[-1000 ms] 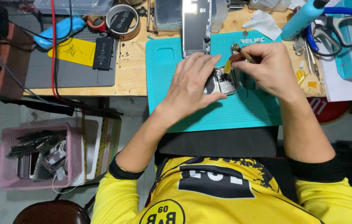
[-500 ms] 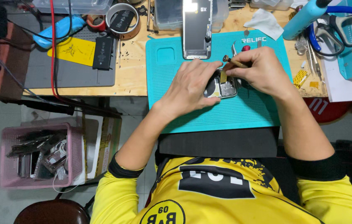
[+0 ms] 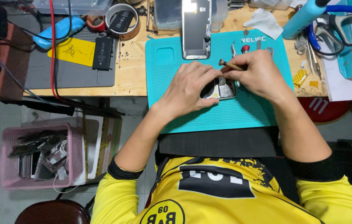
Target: The person removes the back cover and battery from a smartphone, uses a screwdriver and tweezers on the internal components, then fits a new battery, reconnects it, and snaps the back cover back on. They press the phone together, power it on, and wipe the screen with a tissue while the phone boots to the logo screen.
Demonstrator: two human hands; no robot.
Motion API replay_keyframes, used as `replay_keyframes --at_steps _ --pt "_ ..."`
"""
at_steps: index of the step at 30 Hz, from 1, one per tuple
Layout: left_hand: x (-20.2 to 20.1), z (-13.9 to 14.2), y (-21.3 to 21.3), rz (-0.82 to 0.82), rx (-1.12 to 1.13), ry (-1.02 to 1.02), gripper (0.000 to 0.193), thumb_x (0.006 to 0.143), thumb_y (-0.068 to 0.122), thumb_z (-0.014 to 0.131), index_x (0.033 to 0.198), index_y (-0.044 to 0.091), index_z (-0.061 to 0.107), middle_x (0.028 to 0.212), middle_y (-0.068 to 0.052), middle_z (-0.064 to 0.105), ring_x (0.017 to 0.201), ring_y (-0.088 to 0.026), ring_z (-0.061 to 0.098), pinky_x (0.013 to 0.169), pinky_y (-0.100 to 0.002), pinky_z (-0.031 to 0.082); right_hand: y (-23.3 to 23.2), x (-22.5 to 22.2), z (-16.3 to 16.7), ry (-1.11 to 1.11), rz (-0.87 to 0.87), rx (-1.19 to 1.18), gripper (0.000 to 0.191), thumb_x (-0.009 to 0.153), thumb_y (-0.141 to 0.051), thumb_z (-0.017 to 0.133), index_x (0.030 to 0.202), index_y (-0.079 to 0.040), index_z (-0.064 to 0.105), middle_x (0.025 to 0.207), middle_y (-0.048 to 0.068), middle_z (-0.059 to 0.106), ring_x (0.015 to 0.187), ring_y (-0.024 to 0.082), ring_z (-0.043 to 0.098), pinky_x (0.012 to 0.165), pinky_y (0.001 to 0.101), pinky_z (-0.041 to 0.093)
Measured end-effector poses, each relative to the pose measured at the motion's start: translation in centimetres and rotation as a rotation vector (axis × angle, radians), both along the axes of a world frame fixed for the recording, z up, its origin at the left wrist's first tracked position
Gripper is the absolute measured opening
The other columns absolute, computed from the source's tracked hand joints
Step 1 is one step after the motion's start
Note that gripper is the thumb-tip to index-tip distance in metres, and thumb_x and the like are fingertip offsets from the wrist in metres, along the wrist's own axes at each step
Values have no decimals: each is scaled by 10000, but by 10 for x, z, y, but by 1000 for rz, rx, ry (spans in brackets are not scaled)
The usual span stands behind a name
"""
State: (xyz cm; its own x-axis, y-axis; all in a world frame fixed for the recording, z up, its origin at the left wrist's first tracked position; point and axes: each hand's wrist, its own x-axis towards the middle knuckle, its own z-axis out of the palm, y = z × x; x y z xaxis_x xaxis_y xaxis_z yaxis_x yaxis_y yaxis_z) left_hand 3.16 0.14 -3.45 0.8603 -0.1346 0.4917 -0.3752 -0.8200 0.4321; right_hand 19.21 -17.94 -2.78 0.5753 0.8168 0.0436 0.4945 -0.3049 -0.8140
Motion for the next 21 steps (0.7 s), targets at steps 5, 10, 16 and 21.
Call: replay_keyframes --at_steps 5,10,16,21 --pt "0 -6 2 1 -4 1 708 716 321 920 1310 68 630 1243 -106 636 1164 -311 577 997 -447 441 1 -11 7 -166 -91 -118 154 869 -135 808 1003 -61 802 717 127 710 580 171 605 551 339 471" --pt "-1 -8 1 15 1 21 629 733 328 908 1271 92 683 1256 -112 622 1167 -316 568 991 -438 443 1 -16 9 -247 -89 -114 134 864 -130 796 968 -47 790 722 143 688 585 229 632 566 364 482" --pt "-2 -5 0 20 40 39 598 743 360 893 1249 102 704 1257 -112 612 1169 -313 555 984 -441 432 1 -18 7 -286 -74 -82 129 851 -105 780 963 -42 790 760 137 704 629 235 661 601 358 503" --pt "-4 0 -2 30 57 60 587 762 365 882 1250 92 705 1250 -120 609 1165 -317 554 979 -445 433 -2 -13 9 -283 -94 -12 164 861 -95 766 1017 -49 792 786 124 706 633 207 648 591 350 491"
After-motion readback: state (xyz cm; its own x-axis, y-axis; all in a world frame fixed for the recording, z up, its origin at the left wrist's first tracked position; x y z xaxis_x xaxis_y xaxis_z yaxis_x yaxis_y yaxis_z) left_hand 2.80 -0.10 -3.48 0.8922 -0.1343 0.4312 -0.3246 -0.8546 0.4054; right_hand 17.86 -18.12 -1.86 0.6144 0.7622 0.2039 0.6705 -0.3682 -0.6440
